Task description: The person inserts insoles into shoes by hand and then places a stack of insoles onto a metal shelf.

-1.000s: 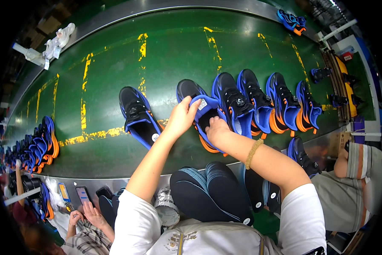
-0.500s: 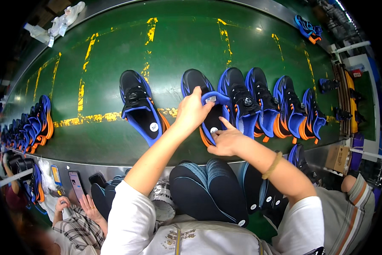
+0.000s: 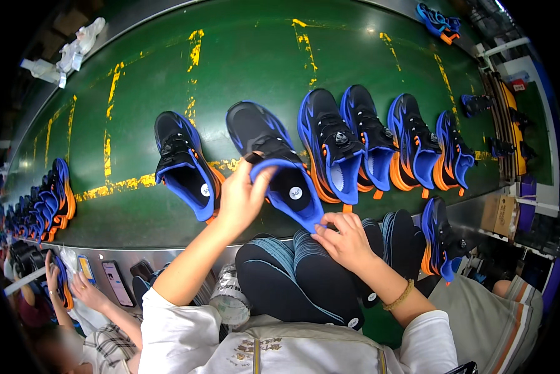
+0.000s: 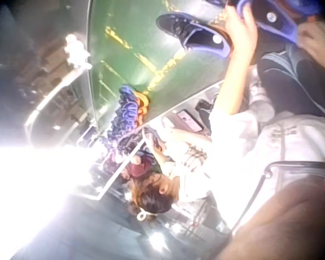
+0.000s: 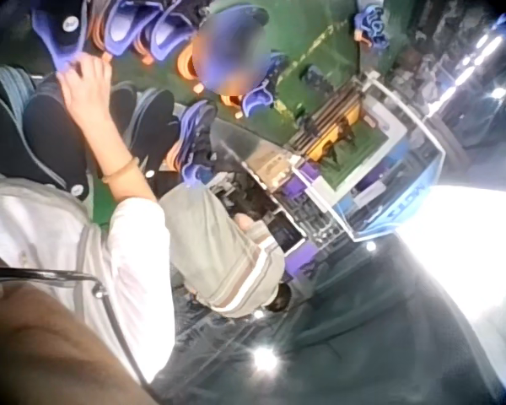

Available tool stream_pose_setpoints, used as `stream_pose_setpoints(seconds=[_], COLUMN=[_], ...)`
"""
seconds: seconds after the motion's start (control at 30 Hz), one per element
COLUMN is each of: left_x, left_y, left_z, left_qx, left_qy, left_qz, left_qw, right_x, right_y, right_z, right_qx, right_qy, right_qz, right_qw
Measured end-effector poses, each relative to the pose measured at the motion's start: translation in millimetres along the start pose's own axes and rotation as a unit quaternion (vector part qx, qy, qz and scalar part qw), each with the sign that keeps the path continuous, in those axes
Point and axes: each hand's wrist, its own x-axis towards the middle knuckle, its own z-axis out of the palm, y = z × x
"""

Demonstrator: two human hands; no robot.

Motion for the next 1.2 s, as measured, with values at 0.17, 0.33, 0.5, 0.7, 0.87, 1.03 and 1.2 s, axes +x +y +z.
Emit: stream_pose_setpoints(seconds=[0.17,0.33,0.5,0.7,0.87,1.03,1.2], left_x=[38.4,82.1,90.8,55.2,85.6,76.8,59.9], left_y=[-7.1,17.3,63.4,40.5,23.5,40.8,23.0], left_z=[-27.4,-84.8,-43.5,83.9,96.7,112.6,118.9], left_qx=[0.043,0.347,0.261,0.115,0.072,0.111,0.264], left_qy=[0.08,0.258,0.155,-0.181,-0.129,-0.086,-0.002], left_qz=[-0.035,0.146,0.338,0.124,-0.021,-0.025,0.2], left_qw=[0.995,0.89,0.891,0.969,0.989,0.99,0.943], right_x=[19.1,-29.9,-87.2,-94.9,-104.5,-104.6,-76.5], right_y=[-31.8,-87.9,-112.9,-124.3,-115.6,-106.2,-53.2], right_z=[-28.8,-47.1,-40.1,-36.0,-63.1,-90.0,-139.6], right_qx=[-0.087,-0.002,-0.003,-0.043,0.138,0.223,-0.004], right_qy=[0.038,0.061,-0.078,-0.159,-0.13,-0.12,0.169], right_qz=[0.013,-0.041,-0.006,0.025,0.08,0.112,0.046], right_qw=[0.995,0.997,0.997,0.986,0.979,0.961,0.985])
